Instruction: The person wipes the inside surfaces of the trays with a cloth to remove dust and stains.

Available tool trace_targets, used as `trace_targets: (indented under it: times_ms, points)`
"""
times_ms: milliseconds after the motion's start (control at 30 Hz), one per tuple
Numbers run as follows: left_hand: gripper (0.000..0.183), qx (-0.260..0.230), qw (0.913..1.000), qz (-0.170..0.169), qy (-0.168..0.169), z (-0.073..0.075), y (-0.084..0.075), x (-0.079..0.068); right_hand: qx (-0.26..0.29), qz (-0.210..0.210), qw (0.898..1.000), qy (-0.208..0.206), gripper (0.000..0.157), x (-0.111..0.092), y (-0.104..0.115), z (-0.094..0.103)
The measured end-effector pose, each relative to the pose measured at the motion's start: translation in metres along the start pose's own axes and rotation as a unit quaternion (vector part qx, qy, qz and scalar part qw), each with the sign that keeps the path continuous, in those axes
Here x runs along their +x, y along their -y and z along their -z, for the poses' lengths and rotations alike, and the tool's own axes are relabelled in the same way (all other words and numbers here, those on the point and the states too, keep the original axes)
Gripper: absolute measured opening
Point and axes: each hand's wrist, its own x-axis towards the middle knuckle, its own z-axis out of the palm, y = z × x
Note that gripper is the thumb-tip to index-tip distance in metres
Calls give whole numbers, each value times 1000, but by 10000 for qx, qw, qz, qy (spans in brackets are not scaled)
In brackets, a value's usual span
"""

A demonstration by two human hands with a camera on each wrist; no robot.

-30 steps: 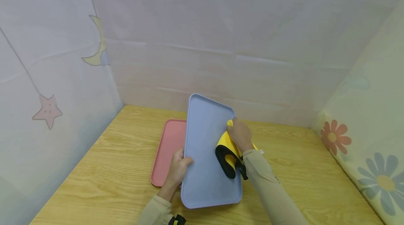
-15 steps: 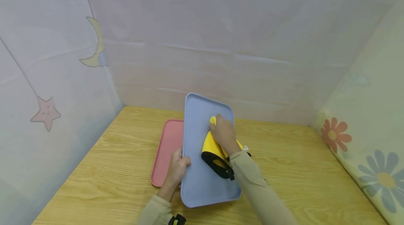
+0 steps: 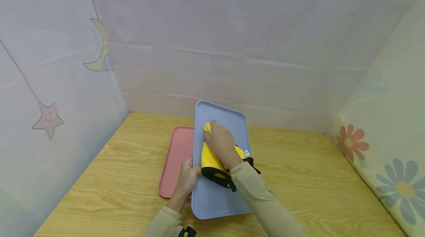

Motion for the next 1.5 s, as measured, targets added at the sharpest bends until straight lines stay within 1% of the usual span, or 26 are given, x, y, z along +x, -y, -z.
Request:
trace_targets:
  times_ms: [100,233,300,433,733,1000,1100,1333,1500]
  points:
    - [28,53,10000,-50,25,-1,1,1,94,154,9998,51,15,-4,7,2]
    - [26,56,9999,-73,131,-1,2,2,125,412,9990,141,15,-9,15,5]
    - [25,71,9998,-89,154,-1,3,3,126,539,9984,113,14,-10,17,5]
    - [24,42,9998,-129,166,-2,2,4,177,604,9980,23,14,-11,16,6]
    - [28,203,9997,-93,126,-3,3,2,147,495,9985,177,15,-11,9,4]
    - [28,120,9999,-9,56,-6,2,2,119,418,9989,177,15,-11,4,7]
    - [31,87,10000,-29,9,-6,2,2,52,320,9993,200,16,-9,0,7]
    - [36,63,9998,176,-107,-5,0,2,-41,-9,9995,323,22,-7,-12,5]
    - [37,77,9996,241,-143,-4,1,2,-66,-164,9989,433,27,-9,-22,4]
